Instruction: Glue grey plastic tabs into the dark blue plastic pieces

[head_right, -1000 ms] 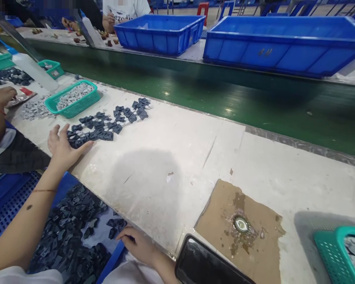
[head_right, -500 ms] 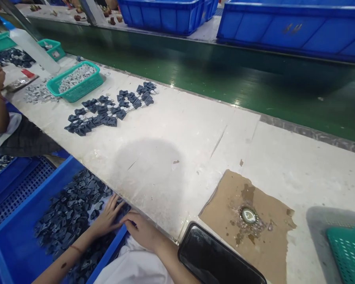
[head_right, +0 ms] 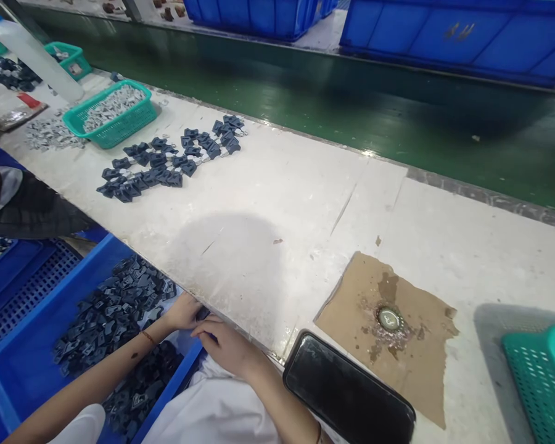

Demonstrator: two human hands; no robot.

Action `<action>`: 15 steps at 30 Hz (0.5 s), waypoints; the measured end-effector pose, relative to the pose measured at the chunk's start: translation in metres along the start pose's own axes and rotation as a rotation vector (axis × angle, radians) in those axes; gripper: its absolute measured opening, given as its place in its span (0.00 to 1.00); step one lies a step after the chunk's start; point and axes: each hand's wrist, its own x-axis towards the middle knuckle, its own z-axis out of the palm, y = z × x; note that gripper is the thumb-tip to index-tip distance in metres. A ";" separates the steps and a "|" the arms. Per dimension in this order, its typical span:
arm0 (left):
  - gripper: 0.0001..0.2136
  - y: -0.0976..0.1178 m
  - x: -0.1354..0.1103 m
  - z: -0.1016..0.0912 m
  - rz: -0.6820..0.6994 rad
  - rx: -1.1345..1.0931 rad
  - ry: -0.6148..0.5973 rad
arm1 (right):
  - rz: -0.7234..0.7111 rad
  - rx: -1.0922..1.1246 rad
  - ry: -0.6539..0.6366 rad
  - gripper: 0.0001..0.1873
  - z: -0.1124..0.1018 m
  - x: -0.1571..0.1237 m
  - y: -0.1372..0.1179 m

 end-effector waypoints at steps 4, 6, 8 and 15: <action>0.16 0.004 -0.004 0.005 -0.055 0.032 0.018 | -0.006 -0.005 0.003 0.15 0.000 0.000 -0.001; 0.16 0.007 -0.006 0.006 -0.097 0.054 0.031 | -0.015 -0.006 0.004 0.15 0.001 0.000 0.000; 0.16 0.011 -0.008 0.006 -0.144 0.072 0.048 | -0.022 -0.005 0.007 0.15 0.001 0.000 0.000; 0.15 0.017 -0.009 0.007 -0.299 0.109 0.105 | -0.040 -0.008 0.009 0.15 0.003 -0.001 0.004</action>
